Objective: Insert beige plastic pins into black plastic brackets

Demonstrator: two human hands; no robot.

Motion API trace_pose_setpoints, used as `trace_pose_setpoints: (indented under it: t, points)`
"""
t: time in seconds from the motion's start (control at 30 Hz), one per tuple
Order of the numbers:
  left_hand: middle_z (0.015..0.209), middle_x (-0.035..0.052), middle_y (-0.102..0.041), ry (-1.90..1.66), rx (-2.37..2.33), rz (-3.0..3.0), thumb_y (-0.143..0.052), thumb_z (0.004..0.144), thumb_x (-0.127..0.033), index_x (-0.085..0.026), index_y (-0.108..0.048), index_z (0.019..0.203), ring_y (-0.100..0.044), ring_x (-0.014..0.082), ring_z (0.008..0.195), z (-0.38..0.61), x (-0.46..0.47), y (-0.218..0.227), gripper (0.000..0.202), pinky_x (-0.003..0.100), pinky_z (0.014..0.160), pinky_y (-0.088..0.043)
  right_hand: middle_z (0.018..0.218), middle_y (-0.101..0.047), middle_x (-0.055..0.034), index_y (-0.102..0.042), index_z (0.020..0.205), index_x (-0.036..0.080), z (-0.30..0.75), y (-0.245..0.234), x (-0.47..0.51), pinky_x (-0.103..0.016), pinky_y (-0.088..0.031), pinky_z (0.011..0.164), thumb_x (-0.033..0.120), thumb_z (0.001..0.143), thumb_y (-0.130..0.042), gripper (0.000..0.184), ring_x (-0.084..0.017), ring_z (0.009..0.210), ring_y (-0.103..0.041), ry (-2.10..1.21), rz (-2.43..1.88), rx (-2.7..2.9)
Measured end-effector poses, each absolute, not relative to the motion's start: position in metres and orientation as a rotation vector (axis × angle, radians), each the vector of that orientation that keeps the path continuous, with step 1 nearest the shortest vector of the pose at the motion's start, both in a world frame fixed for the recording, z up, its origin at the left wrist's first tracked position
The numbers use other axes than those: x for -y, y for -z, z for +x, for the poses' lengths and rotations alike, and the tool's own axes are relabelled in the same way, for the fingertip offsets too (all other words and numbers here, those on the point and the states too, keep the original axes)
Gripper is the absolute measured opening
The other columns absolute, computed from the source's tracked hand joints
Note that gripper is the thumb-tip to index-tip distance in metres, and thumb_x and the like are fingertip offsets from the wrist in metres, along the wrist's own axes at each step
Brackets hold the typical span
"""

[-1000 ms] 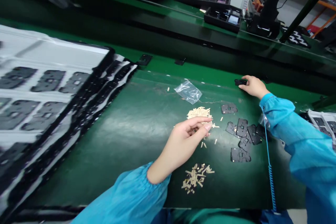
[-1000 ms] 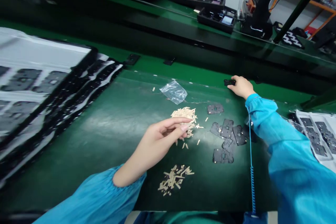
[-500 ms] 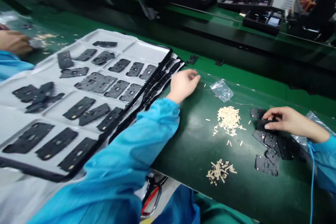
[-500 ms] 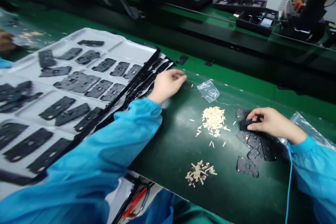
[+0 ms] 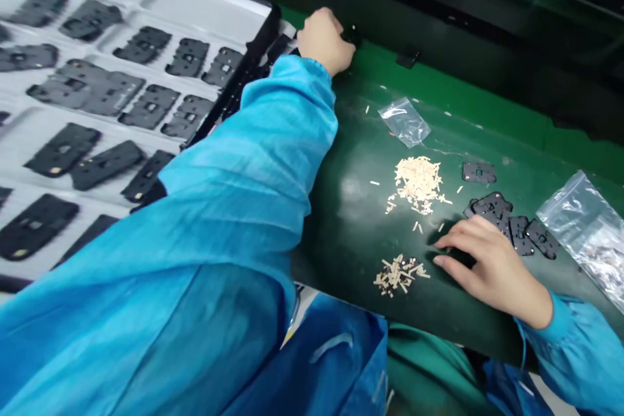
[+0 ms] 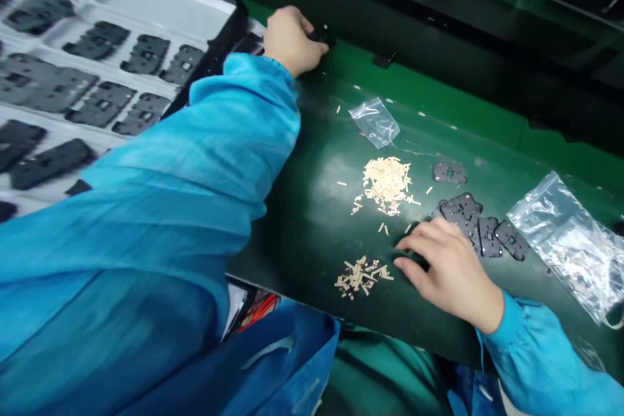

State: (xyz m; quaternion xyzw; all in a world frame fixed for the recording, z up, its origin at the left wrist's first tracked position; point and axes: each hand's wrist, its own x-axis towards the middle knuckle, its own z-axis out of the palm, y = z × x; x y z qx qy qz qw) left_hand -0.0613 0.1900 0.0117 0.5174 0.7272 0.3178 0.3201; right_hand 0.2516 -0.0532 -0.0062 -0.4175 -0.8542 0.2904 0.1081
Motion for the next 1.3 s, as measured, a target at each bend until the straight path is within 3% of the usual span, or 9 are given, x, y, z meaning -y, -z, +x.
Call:
trace_pose_setpoints:
  t: [0.1,0.2,0.33,0.43,0.57,0.73,1.1,1.3]
  points:
    - [0.134,0.0028,-0.065,-0.887,-1.851,1.584,-0.066,0.094,-0.032,0.000,-0.055,0.140,-0.055,0.0210,0.126,-0.057,-0.151,-0.015,0.057,0.028,0.106,-0.035,0.093,-0.071,-0.0073,-0.072,0.100,0.022,0.238,0.013,0.058,-0.041,-0.042,0.077,0.033,0.100,-0.062,0.015,-0.026,0.089,-0.057,-0.856,-1.153,2.605]
    - [0.127,-0.0001,-0.072,-0.864,-1.673,1.740,-0.067,0.092,-0.030,-0.007,-0.066,0.132,-0.061,0.0225,0.123,-0.049,-0.087,-0.010,0.047,0.029,0.104,-0.040,0.090,-0.071,-0.0067,-0.073,0.098,0.021,0.241,0.010,0.054,-0.040,-0.041,0.076,0.034,0.099,-0.064,0.015,-0.025,0.086,-0.058,-0.822,-1.117,2.570]
    - [0.118,0.0057,-0.079,-0.717,-1.152,1.827,-0.073,0.090,-0.024,-0.019,-0.076,0.119,-0.073,0.0220,0.105,-0.012,-0.009,0.011,0.030,0.032,0.093,-0.055,0.080,-0.070,-0.0035,-0.071,0.088,0.022,0.259,-0.007,0.042,-0.037,-0.045,0.075,0.026,0.093,-0.071,0.007,-0.020,0.076,-0.060,-0.730,-1.226,2.199]
    - [0.105,0.0053,-0.080,-0.607,-0.918,1.944,-0.072,0.092,-0.022,-0.019,-0.075,0.117,-0.073,0.0209,0.093,0.029,0.013,0.024,0.025,0.034,0.085,-0.055,0.071,-0.065,-0.0010,-0.071,0.084,0.021,0.266,-0.018,0.042,-0.031,-0.046,0.066,0.020,0.090,-0.074,0.007,-0.016,0.068,-0.058,-0.710,-1.283,2.097]
    - [0.110,0.0104,-0.075,-0.596,-1.045,2.285,-0.067,0.096,-0.028,-0.017,-0.072,0.121,-0.064,0.0282,0.105,0.047,0.015,0.029,0.028,0.044,0.093,-0.047,0.063,-0.060,0.0039,-0.072,0.090,0.020,0.256,-0.011,0.058,-0.025,-0.040,0.054,0.023,0.093,-0.071,0.005,-0.010,0.051,-0.052,-0.959,-1.186,2.260]
    - [0.099,0.0058,-0.070,-0.605,-1.069,2.226,-0.060,0.099,-0.023,-0.020,-0.075,0.101,-0.059,0.0232,0.098,0.015,0.034,0.021,0.015,0.037,0.087,-0.044,0.062,-0.062,0.0044,-0.071,0.104,0.018,0.232,0.011,0.066,-0.029,-0.036,0.057,0.027,0.091,-0.070,0.016,-0.014,0.054,-0.058,-1.015,-1.395,2.559]
    - [0.097,0.0040,-0.066,-0.439,-1.056,2.174,-0.061,0.099,-0.026,-0.023,-0.076,0.092,-0.056,0.0220,0.095,0.002,0.068,0.034,0.017,0.035,0.082,-0.037,0.054,-0.050,0.0088,-0.069,0.080,0.021,0.237,0.007,0.062,-0.024,-0.033,0.054,0.021,0.084,-0.069,0.004,-0.008,0.049,-0.047,-1.189,-1.427,2.452]
    - [0.104,0.0032,-0.070,-0.537,-0.947,2.005,-0.069,0.087,-0.021,-0.022,-0.075,0.104,-0.060,0.0212,0.098,0.002,0.064,0.017,0.018,0.036,0.091,-0.041,0.050,-0.047,0.0100,-0.069,0.074,0.020,0.238,-0.004,0.057,-0.020,-0.033,0.048,0.016,0.079,-0.069,0.006,-0.005,0.045,-0.041,-1.476,-1.372,2.177]
